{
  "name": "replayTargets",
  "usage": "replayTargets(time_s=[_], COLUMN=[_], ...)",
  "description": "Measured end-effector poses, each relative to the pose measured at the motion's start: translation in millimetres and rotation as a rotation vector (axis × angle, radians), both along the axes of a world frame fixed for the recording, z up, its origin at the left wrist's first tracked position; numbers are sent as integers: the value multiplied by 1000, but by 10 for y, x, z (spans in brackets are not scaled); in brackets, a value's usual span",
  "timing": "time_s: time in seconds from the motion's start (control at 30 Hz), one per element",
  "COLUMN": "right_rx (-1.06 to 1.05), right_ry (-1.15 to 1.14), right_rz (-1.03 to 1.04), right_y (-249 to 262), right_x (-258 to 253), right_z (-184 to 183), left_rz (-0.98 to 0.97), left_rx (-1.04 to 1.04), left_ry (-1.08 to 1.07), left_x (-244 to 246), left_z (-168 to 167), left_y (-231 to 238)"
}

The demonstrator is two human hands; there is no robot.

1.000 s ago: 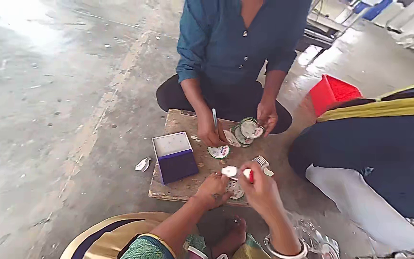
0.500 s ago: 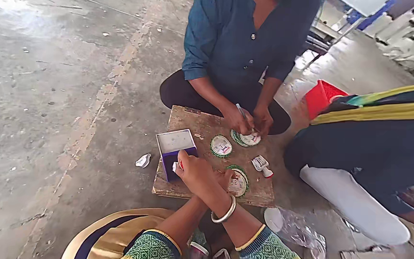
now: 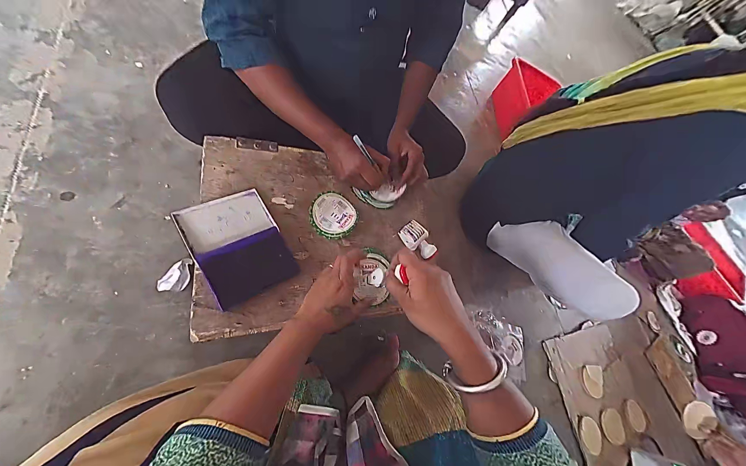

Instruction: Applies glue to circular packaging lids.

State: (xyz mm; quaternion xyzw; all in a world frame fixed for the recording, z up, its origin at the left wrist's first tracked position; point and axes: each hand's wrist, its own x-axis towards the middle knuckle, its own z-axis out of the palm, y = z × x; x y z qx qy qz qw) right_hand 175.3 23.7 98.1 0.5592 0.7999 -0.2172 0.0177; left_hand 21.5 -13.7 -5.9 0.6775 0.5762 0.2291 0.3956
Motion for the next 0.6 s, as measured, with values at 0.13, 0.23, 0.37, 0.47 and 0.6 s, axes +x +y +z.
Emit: replayTargets(time_s=[0.13, 0.23, 0.37, 0.47, 0.6], right_rx=[-114, -83, 120, 296, 158], right_ry=[-132, -138, 119, 304, 328], right_rz=[8, -13, -136, -165, 43], right_y=[-35, -130, -56, -20, -18], right_x=[-236, -259, 0, 66, -509], right_z=[-143, -199, -101, 160, 284], left_rz=[116, 98, 112, 64, -10], left_rx=[230, 245, 365, 200, -6], left_ry=[-140, -128, -193, -134, -37], left_x=[20, 39, 19, 21, -54], left_z=[-218, -187, -314, -215, 57], left_y=[7, -26, 14, -22, -35])
